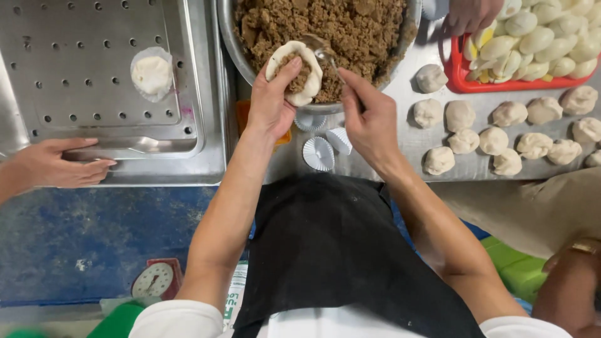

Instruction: Preparing and filling steamed buns (siopao) with meat and boiled eggs.

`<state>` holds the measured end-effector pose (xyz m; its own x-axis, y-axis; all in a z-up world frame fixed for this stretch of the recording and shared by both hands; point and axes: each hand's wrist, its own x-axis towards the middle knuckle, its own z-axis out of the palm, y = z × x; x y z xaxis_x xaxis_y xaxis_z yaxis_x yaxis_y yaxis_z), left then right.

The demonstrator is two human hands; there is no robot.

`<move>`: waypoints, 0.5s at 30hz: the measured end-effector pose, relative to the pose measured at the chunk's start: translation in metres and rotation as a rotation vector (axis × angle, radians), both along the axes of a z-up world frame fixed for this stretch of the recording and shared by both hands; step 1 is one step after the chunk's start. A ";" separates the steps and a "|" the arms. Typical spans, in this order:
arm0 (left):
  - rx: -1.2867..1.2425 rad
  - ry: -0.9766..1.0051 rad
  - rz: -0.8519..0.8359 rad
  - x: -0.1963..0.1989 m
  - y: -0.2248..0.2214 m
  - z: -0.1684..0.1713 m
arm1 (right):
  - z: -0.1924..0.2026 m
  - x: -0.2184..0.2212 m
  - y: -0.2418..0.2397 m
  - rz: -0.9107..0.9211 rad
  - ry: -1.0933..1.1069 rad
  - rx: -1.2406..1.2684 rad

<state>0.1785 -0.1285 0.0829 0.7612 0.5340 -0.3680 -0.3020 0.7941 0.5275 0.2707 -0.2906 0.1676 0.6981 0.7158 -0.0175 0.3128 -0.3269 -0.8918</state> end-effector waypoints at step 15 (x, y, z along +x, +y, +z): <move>0.203 0.093 -0.057 -0.009 -0.010 -0.004 | -0.001 0.003 -0.018 0.051 -0.362 -0.007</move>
